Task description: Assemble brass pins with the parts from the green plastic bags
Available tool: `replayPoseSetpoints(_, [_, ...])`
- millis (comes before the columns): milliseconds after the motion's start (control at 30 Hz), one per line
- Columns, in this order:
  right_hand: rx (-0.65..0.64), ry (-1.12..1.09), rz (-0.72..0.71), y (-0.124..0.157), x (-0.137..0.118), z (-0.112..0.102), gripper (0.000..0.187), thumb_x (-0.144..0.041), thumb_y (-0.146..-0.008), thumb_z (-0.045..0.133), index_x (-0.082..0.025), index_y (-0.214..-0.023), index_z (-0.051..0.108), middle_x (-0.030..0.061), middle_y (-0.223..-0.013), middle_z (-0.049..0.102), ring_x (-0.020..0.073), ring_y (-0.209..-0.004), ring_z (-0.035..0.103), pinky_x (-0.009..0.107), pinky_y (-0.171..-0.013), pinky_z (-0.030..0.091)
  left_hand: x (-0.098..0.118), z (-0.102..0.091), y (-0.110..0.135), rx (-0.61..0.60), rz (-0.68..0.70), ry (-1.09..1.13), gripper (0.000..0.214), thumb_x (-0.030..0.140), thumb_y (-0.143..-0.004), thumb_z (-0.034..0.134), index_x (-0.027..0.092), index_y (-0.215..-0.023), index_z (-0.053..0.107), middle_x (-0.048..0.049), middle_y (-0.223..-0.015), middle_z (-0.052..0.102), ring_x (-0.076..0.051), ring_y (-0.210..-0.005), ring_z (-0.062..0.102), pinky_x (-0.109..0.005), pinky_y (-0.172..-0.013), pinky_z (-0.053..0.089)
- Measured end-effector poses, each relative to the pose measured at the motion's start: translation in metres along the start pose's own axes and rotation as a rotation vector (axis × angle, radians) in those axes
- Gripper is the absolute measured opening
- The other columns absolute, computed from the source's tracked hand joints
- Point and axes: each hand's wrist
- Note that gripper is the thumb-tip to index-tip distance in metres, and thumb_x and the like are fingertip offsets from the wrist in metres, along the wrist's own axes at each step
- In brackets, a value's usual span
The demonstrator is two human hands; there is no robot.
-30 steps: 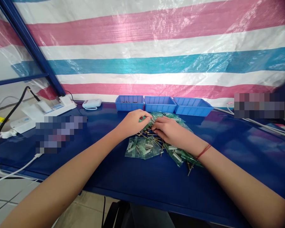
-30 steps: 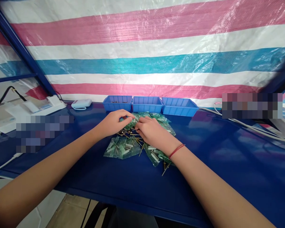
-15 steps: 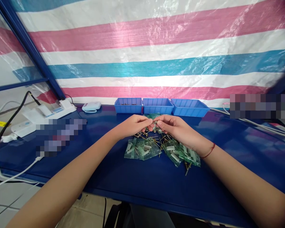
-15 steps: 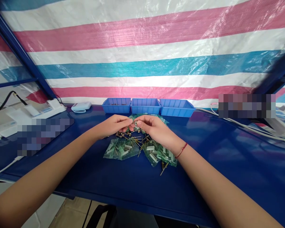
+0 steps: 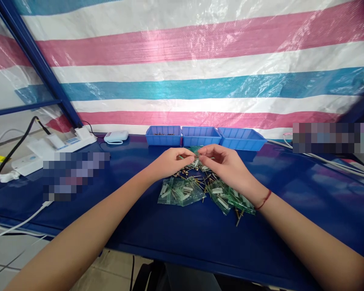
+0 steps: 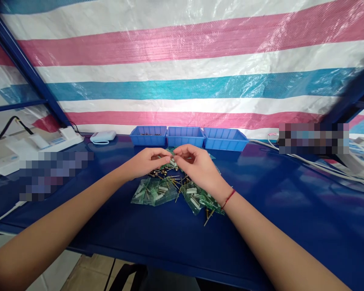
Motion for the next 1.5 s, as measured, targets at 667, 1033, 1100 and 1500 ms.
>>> replayPoseSetpoints(667, [-0.226, 0.913, -0.288, 0.001, 0.005, -0.005, 0.012, -0.022, -0.083, 0.058, -0.015, -0.083, 0.068, 0.0094, -0.082, 0.060, 0.0254, -0.084, 0.057, 0.039, -0.077, 0.046, -0.014, -0.052, -0.060, 0.586, -0.108, -0.463, 0.037, 0.043, -0.084, 0.054, 0.016, -0.107, 0.066, -0.0140, -0.111, 0.066, -0.030, -0.108, 0.057, -0.043, -0.092, 0.043])
replayPoseSetpoints(1033, [-0.222, 1.033, -0.199, -0.001, 0.008, 0.010, 0.016, -0.023, -0.089, 0.055, -0.016, -0.081, 0.066, 0.0076, -0.083, 0.061, 0.0230, -0.082, 0.058, 0.032, -0.069, 0.041, -0.012, -0.010, -0.040, 0.390, -0.043, -0.675, 0.042, 0.044, -0.086, 0.050, 0.024, -0.121, 0.061, -0.0096, -0.125, 0.057, -0.034, -0.118, 0.044, -0.052, -0.099, 0.036])
replayPoseSetpoints(1100, [-0.239, 1.042, -0.199, -0.001, 0.007, 0.012, 0.015, -0.018, -0.088, 0.054, -0.016, -0.078, 0.065, 0.0079, -0.082, 0.061, 0.0222, -0.081, 0.058, 0.031, -0.069, 0.041, -0.009, -0.005, -0.031, 0.339, 0.000, -0.662, 0.034, 0.041, -0.087, 0.050, 0.025, -0.113, 0.066, -0.0072, -0.121, 0.059, -0.032, -0.115, 0.047, -0.048, -0.099, 0.037])
replayPoseSetpoints(1500, [-0.255, 0.853, -0.178, 0.001, 0.001, -0.005, 0.020, -0.020, -0.090, 0.047, -0.015, -0.085, 0.066, 0.0081, -0.083, 0.064, 0.0227, -0.081, 0.058, 0.034, -0.073, 0.043, -0.009, -0.008, -0.003, 0.211, 0.137, -0.533, 0.028, 0.019, -0.088, 0.045, 0.021, -0.102, 0.069, -0.0044, -0.110, 0.068, -0.020, -0.097, 0.060, -0.034, -0.087, 0.046])
Point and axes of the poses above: each hand's wrist, its own y-axis away from the middle knuckle, its own z-axis out of the palm, x = y × z
